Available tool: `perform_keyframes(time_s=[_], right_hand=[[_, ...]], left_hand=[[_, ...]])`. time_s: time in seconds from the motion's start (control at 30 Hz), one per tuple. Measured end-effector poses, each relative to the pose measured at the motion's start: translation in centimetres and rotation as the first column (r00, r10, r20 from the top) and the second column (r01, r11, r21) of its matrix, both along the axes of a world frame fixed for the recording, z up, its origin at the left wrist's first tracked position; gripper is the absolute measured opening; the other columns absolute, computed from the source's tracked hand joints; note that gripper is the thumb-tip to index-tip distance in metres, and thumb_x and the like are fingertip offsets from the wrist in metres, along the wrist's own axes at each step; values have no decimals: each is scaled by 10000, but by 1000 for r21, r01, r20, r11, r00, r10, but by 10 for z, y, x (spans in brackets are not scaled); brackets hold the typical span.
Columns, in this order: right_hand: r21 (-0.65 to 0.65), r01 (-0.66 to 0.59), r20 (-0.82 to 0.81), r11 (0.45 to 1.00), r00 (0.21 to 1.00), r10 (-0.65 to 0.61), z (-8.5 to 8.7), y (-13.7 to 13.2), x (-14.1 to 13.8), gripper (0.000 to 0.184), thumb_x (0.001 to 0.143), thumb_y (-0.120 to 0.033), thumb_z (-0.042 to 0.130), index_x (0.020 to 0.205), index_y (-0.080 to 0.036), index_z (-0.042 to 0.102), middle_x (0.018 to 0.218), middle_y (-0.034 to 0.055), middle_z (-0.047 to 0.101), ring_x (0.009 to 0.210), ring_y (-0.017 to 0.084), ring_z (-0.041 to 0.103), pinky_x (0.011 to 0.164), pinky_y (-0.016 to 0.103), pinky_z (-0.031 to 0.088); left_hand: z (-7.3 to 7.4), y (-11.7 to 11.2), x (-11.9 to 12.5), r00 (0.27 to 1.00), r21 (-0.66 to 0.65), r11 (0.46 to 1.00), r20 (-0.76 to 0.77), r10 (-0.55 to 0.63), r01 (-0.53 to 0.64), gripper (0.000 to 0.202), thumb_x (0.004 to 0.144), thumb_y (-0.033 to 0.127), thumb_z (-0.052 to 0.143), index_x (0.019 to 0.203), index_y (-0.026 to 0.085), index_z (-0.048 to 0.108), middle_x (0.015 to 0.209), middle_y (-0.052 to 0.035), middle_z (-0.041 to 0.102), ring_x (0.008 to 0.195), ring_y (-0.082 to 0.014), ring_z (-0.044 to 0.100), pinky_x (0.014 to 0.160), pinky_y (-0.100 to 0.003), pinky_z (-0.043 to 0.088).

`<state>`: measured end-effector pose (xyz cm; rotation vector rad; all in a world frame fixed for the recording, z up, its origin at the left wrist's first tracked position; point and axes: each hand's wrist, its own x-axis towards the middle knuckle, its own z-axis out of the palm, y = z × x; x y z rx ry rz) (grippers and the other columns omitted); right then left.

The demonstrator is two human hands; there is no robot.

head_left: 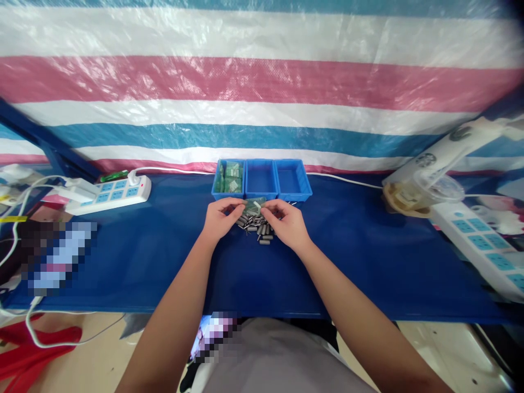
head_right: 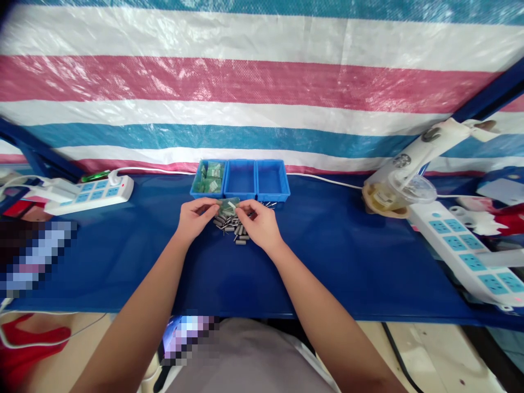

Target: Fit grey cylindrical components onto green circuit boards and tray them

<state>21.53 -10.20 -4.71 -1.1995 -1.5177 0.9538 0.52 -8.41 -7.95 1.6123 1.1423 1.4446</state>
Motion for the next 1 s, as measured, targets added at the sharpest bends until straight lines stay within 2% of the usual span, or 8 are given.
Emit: perform_keyframes(time_s=[0.23, 0.43, 0.53, 0.67, 0.83, 1.0], right_hand=[[-1, 0, 14, 1000, 1000, 0, 1, -1, 0, 195, 856, -394, 698, 911, -209, 725, 834, 45, 762, 749, 200, 696, 646, 310, 527], [24, 4, 36, 1000, 999, -5, 2, -2, 0, 186, 870, -392, 685, 907, -216, 734, 839, 41, 755, 732, 194, 683, 644, 312, 522], [32, 15, 61, 999, 998, -17, 2, -2, 1, 196, 876, -401, 677, 906, -218, 743, 836, 45, 753, 734, 200, 682, 646, 319, 521], [30, 28, 72, 999, 997, -30, 2, -1, 2, 213, 872, -414, 682, 914, -217, 750, 850, 53, 753, 738, 207, 682, 657, 330, 532], [29, 29, 76, 999, 997, -31, 2, -1, 1, 205, 872, -402, 684, 915, -216, 757, 861, 59, 757, 739, 209, 682, 670, 338, 541], [47, 52, 35, 998, 998, -53, 0, 0, 2, 210, 846, -414, 716, 891, -217, 773, 840, 56, 751, 710, 200, 665, 646, 334, 538]], left_hand=[[-1, 0, -1, 1000, -7, 1000, -12, -27, 27, 237, 860, 398, 758, 942, 182, 812, 799, -68, 767, 645, -164, 683, 618, -281, 566], [7, 0, 0, 999, 91, 996, -40, -21, 24, 171, 858, 349, 754, 904, 191, 798, 896, -82, 761, 785, -180, 693, 671, -278, 548], [9, 1, 1, 998, 132, 991, -63, -12, 20, 156, 853, 339, 757, 900, 197, 799, 883, -77, 746, 773, -171, 676, 655, -272, 534], [4, 1, 1, 999, 74, 997, -53, -8, 12, 187, 858, 363, 758, 916, 192, 803, 839, -62, 752, 699, -156, 663, 639, -271, 535], [0, -1, 1, 999, -19, 999, 1, -38, 38, 217, 863, 381, 763, 940, 179, 793, 674, -20, 718, 582, -136, 650, 597, -252, 531], [4, -3, 2, 998, -46, 997, 25, -56, 57, 256, 863, 409, 764, 957, 173, 790, 706, -39, 750, 611, -155, 693, 618, -267, 573]])
